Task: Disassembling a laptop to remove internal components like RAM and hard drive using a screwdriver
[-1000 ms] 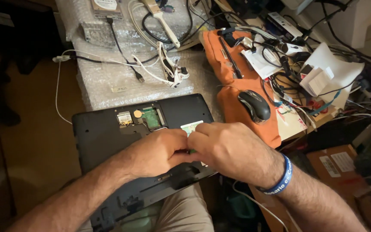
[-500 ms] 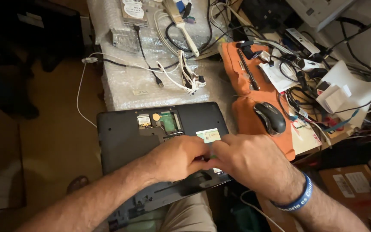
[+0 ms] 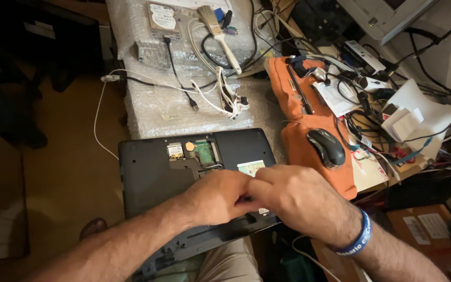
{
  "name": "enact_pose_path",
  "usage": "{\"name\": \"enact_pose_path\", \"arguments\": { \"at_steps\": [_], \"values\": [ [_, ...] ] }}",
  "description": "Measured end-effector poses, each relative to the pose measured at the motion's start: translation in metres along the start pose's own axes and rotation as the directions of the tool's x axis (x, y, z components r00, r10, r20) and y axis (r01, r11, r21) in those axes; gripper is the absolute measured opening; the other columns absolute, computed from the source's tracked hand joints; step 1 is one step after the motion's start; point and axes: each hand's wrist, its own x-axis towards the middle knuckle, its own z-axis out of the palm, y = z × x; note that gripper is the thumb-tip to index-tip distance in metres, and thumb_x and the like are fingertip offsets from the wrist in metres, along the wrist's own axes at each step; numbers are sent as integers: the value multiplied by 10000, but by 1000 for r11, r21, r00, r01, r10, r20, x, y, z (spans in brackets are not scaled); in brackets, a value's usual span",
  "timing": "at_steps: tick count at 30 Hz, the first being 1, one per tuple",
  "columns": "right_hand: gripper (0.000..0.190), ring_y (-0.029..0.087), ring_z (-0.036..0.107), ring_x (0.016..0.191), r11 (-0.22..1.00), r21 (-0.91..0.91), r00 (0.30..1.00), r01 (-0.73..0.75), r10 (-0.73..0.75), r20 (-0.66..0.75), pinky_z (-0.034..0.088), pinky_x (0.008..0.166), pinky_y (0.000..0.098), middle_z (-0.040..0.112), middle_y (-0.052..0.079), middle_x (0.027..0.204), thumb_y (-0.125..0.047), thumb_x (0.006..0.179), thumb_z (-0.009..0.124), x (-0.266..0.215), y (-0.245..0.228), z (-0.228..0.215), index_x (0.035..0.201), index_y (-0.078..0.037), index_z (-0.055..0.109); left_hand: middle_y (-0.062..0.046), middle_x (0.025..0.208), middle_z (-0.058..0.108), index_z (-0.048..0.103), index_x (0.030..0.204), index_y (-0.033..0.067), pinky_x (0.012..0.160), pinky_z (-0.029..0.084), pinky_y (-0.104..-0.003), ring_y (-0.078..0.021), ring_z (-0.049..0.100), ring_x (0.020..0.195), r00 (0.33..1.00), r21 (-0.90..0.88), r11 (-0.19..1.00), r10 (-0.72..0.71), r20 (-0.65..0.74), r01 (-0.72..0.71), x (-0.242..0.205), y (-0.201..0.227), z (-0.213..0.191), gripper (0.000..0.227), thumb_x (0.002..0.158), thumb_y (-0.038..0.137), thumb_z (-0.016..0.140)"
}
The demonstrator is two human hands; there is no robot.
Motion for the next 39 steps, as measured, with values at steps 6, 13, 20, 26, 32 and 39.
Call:
{"name": "enact_pose_path", "arguments": {
  "at_steps": [6, 13, 20, 26, 32, 39],
  "values": [
    [105, 313, 606, 788, 987, 152, 997, 53, -61, 50, 488, 670, 431, 627, 67, 1022, -133, 965, 520, 0, -2, -9, 977, -130, 625, -38, 970, 777, 695, 1124, 269, 740, 510, -495, -334, 710, 968, 971, -21, 975, -220, 90, 223, -1, 18, -24, 454, 751, 527, 692],
    [429, 316, 645, 622, 977, -118, 984, -175, 179, 24, 475, 483, 504, 616, 42, 759, -606, 945, 641, -8, -1, 16, 971, -183, 572, -108, 840, 690, 619, 876, 114, 659, 467, -481, -343, 671, 776, 994, -107, 991, -74, 76, 82, 4, 5, -8, 353, 844, 465, 617],
    [86, 270, 617, 707, 998, 52, 999, 31, -31, -10, 485, 569, 428, 595, 39, 836, -225, 984, 625, 2, -1, -5, 953, -147, 612, -128, 808, 689, 609, 876, 90, 641, 492, -451, -317, 668, 739, 997, -175, 982, -74, 16, 76, -5, 6, -17, 327, 897, 410, 675],
    [422, 304, 687, 626, 976, -78, 979, -204, 203, -19, 491, 454, 512, 683, -4, 717, -647, 901, 666, 0, -5, 6, 952, -229, 665, -9, 789, 719, 634, 840, 200, 658, 479, -458, -299, 685, 756, 962, 11, 969, -247, 117, 248, 9, 12, -19, 426, 789, 619, 694],
    [194, 275, 629, 780, 978, 206, 998, 43, -53, 39, 508, 556, 427, 619, 31, 989, -42, 913, 558, 0, 3, -9, 1001, -186, 655, 25, 806, 672, 649, 810, 134, 654, 489, -318, -85, 609, 748, 975, -398, 909, -36, 217, 123, 1, -6, -25, 68, 850, 178, 618],
    [246, 289, 636, 521, 975, -138, 984, -175, 177, 6, 458, 400, 487, 632, -3, 638, -460, 910, 707, -3, 5, 9, 893, -215, 689, 10, 820, 729, 686, 859, 196, 661, 467, -402, -230, 674, 786, 946, -67, 953, -281, 161, 295, 12, 14, -25, 278, 700, 398, 790]
  ]
}}
